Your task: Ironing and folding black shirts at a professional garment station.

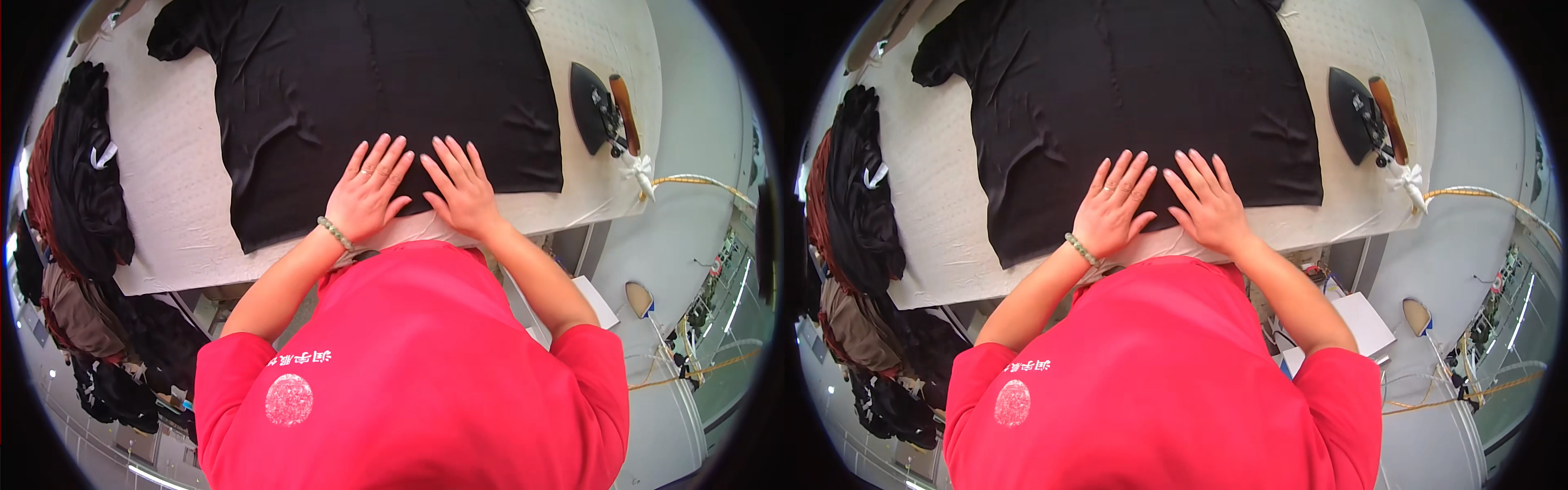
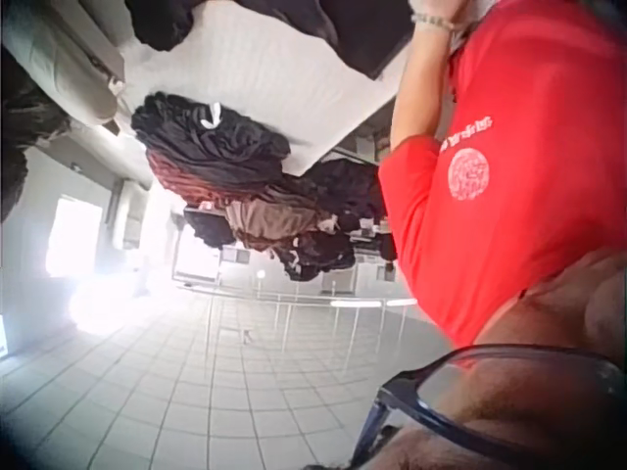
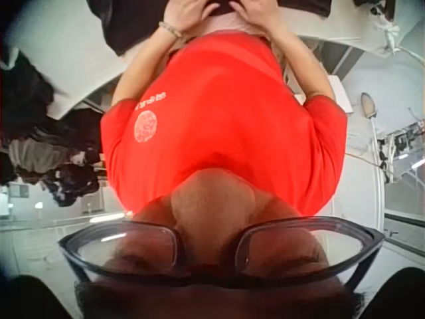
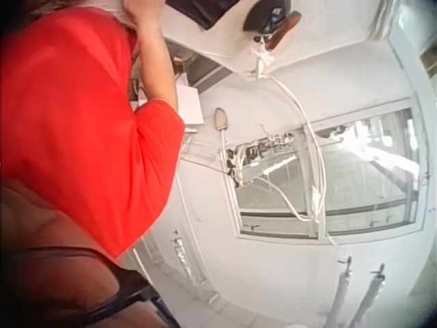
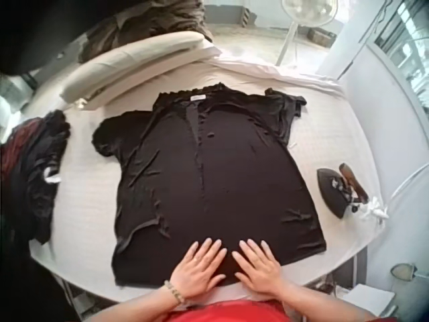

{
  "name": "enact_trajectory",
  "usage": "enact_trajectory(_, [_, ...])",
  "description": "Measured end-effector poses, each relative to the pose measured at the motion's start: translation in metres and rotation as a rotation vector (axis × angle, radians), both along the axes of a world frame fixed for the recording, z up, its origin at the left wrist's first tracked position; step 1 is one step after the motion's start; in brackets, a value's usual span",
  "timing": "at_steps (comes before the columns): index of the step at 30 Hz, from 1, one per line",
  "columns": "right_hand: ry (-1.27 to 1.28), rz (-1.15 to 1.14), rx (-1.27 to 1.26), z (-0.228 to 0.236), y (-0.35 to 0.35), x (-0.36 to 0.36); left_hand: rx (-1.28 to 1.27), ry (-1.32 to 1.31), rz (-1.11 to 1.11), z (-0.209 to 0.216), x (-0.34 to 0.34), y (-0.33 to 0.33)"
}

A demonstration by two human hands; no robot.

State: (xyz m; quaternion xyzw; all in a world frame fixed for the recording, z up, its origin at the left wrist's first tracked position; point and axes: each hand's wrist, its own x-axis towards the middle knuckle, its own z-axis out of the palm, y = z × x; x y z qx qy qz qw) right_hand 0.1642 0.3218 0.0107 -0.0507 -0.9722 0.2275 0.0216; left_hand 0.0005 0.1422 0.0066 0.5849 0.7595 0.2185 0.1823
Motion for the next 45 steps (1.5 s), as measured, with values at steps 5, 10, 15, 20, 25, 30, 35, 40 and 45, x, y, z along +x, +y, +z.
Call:
enact_trajectory(5, [0.108, -0.434, 0.105, 0.011, 0.035, 0.081, 0.015, 0.093, -0.004, -0.002, 0.019, 0.004])
enact_trajectory(10, [0.062, -1.011, -0.046, 0.015, 0.108, 0.134, 0.084, 0.141, -0.021, -0.011, 0.047, 0.026])
enact_trajectory(15, [-0.377, -1.156, -0.777, 0.015, 0.144, 0.155, 0.025, 0.239, -0.029, -0.01, 0.063, 0.03])
enact_trajectory(20, [-0.325, -0.918, -0.836, 0.002, 0.162, 0.171, -0.06, 0.346, -0.107, -0.006, 0.066, 0.031])
enact_trajectory(25, [-0.248, -0.822, -0.864, -0.012, 0.165, 0.183, -0.023, 0.321, -0.155, -0.003, 0.07, 0.034])
enact_trajectory(30, [-0.269, -0.796, -0.672, 0.003, 0.172, 0.184, 0.117, -0.254, -0.031, 0.088, 0.127, 0.054])
enact_trajectory(35, [0.316, -0.555, 0.018, 0.049, 0.216, 0.157, 0.387, -0.899, -0.103, 0.246, 0.2, 0.033])
enact_trajectory(40, [0.296, -0.499, 0.54, 0.05, 0.274, 0.083, 0.635, -0.594, -0.092, 0.291, 0.215, 0.025])
enact_trajectory(45, [-0.026, -0.595, 0.648, 0.031, 0.275, 0.055, 0.72, -0.468, -0.034, 0.29, 0.222, 0.011])
